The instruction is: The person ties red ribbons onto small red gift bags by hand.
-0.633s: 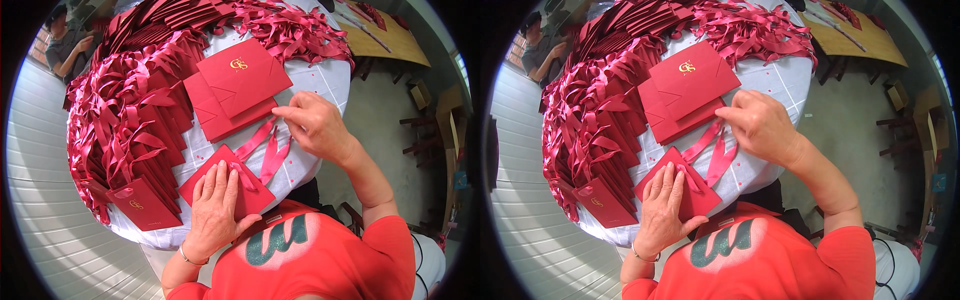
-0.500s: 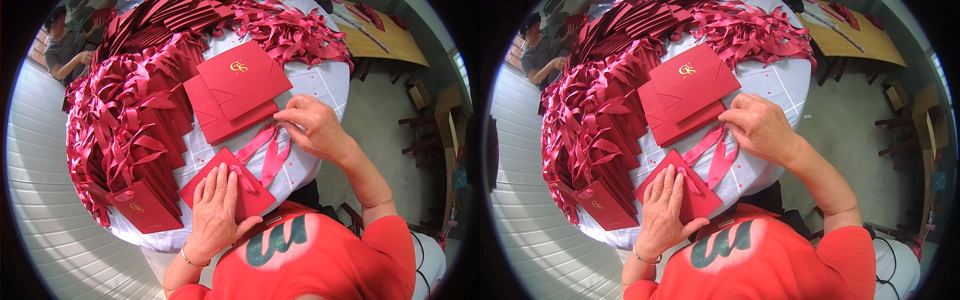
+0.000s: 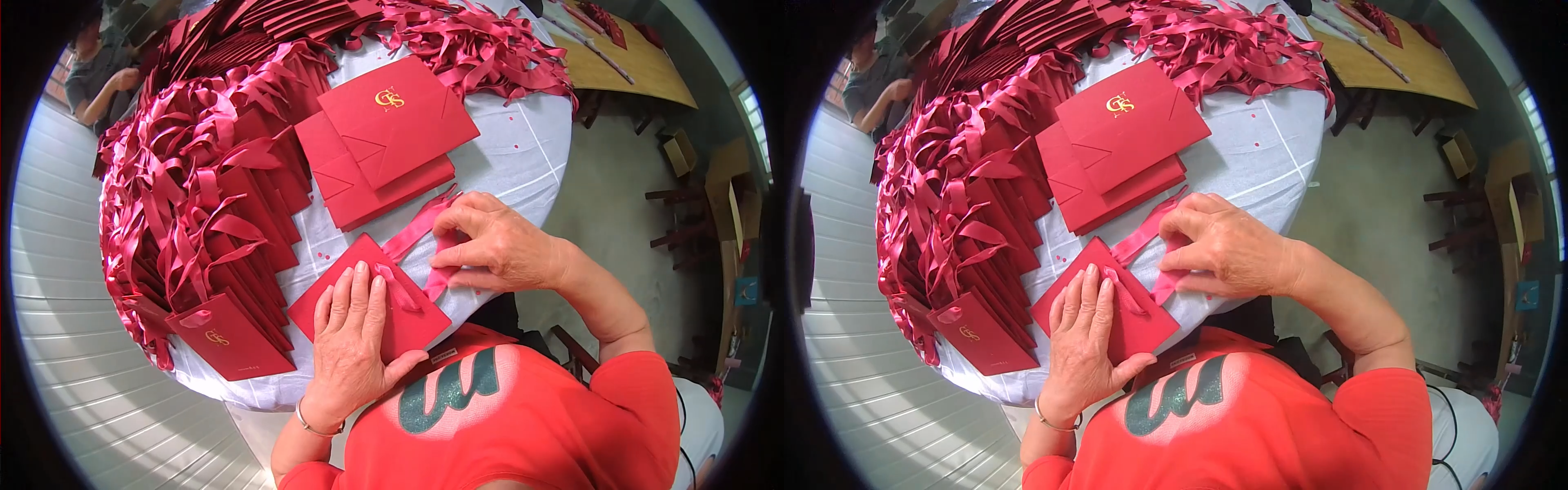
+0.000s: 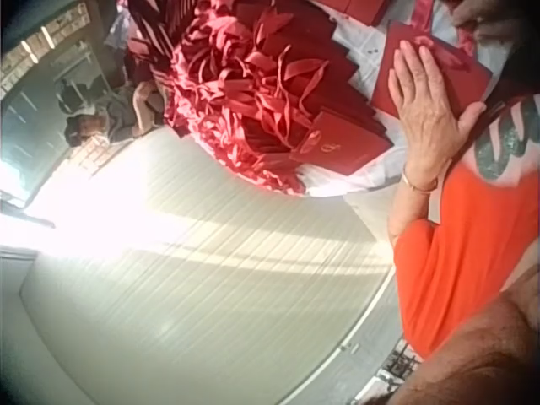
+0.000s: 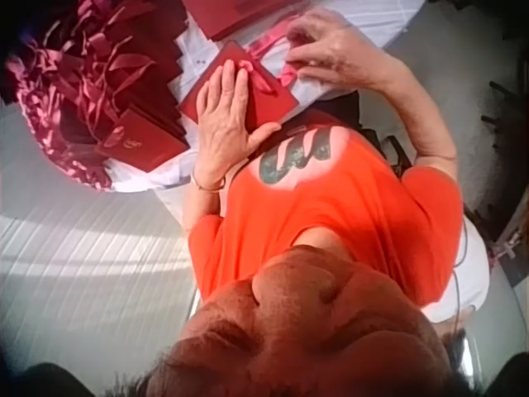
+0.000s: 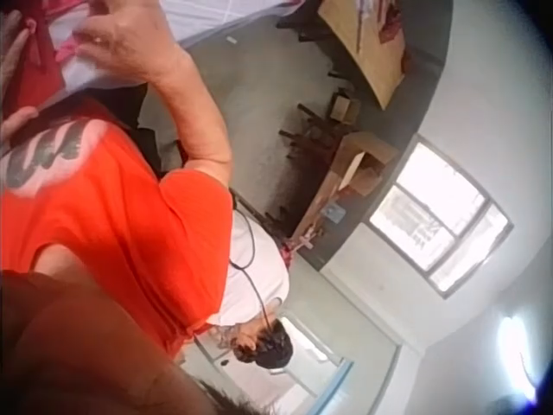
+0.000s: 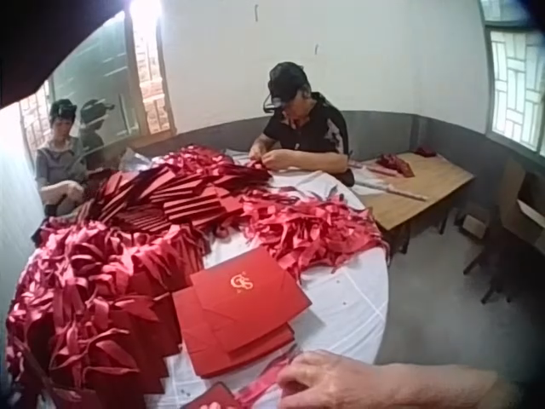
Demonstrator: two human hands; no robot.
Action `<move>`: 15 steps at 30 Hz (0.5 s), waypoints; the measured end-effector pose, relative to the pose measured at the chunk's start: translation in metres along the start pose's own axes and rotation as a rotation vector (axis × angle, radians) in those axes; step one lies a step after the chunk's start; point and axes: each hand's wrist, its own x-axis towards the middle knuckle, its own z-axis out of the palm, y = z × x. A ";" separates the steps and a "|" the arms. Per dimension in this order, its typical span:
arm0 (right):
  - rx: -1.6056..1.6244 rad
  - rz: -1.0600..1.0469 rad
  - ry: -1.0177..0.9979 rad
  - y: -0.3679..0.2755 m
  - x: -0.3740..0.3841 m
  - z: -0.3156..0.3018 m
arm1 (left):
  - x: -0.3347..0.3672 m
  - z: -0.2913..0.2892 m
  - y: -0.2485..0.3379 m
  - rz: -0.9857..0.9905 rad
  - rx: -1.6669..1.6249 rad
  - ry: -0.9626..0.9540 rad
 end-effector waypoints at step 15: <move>0.113 0.015 0.034 0.011 -0.006 -0.001 | -0.002 0.004 -0.002 0.005 0.003 0.010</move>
